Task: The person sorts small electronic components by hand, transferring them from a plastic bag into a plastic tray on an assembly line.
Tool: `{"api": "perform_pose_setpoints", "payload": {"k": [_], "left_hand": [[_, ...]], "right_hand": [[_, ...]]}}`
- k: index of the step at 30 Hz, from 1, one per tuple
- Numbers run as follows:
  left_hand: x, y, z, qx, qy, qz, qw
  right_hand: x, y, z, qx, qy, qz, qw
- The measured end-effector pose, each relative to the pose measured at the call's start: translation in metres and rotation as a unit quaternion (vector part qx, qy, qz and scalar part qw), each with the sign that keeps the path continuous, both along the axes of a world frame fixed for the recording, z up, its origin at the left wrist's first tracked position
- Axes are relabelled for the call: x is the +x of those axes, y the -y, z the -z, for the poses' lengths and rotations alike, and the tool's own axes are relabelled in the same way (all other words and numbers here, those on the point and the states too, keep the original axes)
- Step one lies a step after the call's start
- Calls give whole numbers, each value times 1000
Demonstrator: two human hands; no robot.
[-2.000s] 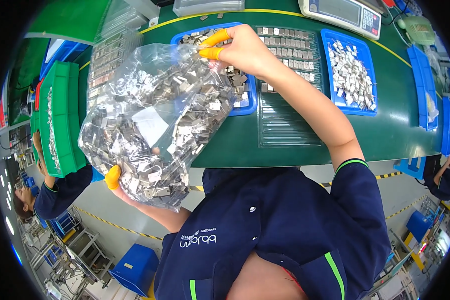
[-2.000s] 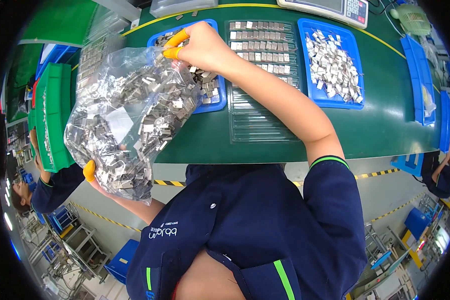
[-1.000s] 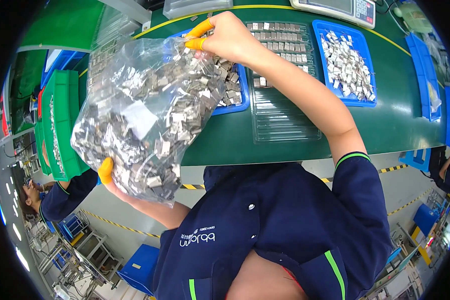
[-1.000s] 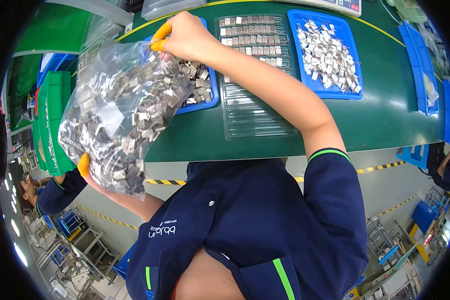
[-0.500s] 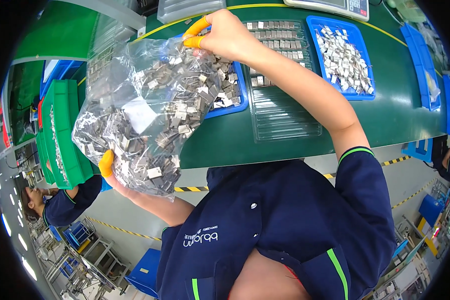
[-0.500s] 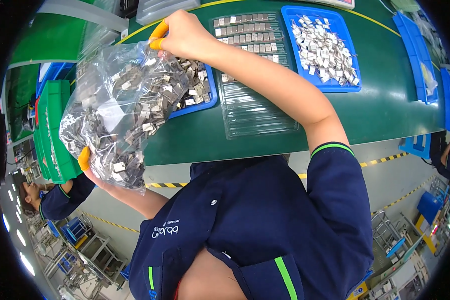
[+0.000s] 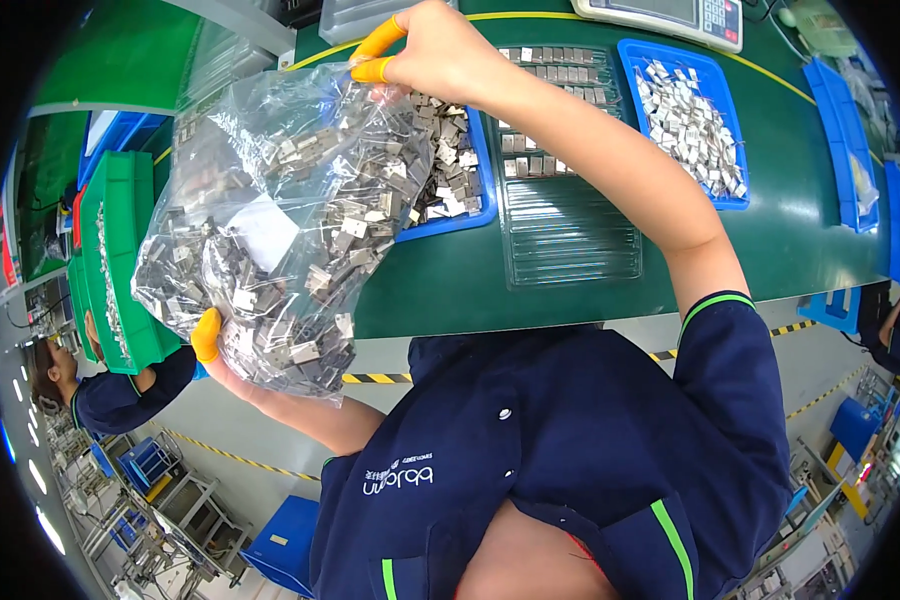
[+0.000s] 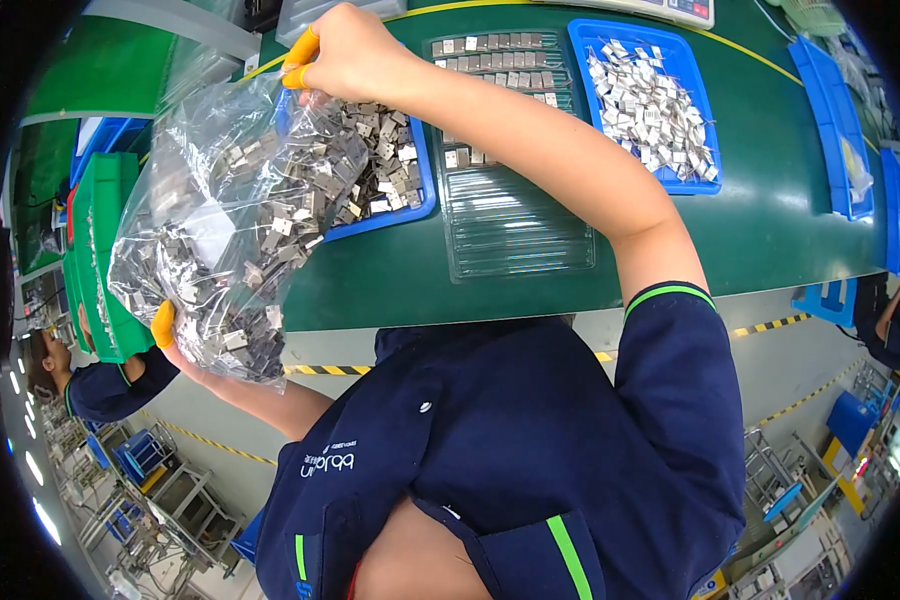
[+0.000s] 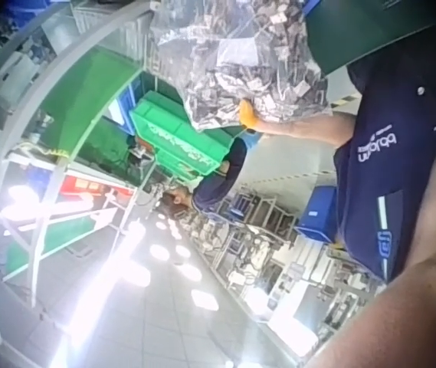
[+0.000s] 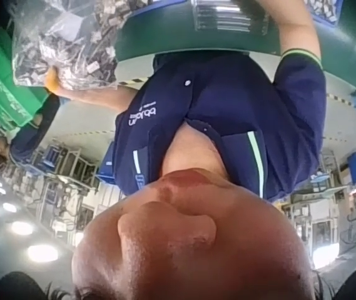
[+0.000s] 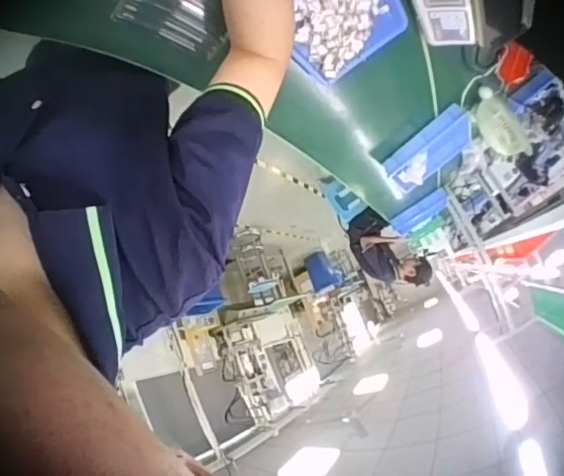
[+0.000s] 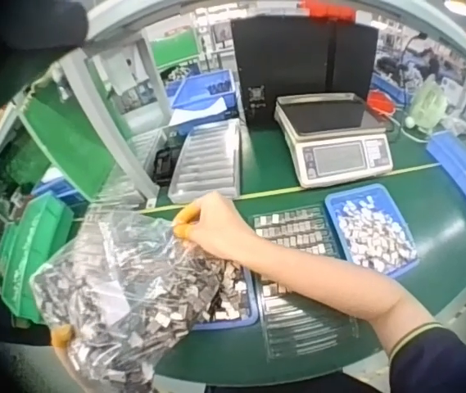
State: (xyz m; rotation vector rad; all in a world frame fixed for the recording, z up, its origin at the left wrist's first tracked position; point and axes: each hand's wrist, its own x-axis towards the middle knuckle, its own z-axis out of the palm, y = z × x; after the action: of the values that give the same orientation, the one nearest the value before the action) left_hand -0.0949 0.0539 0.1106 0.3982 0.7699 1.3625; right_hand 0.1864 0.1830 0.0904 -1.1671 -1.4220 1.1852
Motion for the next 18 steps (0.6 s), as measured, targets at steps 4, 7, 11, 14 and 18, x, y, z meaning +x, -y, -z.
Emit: {"api": "perform_pose_setpoints", "payload": {"k": [4,7,11,14,18], "left_hand": [[-13,-2,21,-14,-62,-40,997],[-12,3,25,-33,-37,-57,997],[7,16,40,-79,-98,-144,982],[7,25,64,-100,-65,-125,985],[25,29,76,-37,22,-94,995]], "right_hand": [[-5,-8,1,-18,-5,-10,1000],[-9,-8,-8,8,1,-24,1000],[-13,-1,-33,10,-13,-34,999],[-14,6,-52,0,-11,-39,999],[-19,19,-73,0,2,-39,999]]}}
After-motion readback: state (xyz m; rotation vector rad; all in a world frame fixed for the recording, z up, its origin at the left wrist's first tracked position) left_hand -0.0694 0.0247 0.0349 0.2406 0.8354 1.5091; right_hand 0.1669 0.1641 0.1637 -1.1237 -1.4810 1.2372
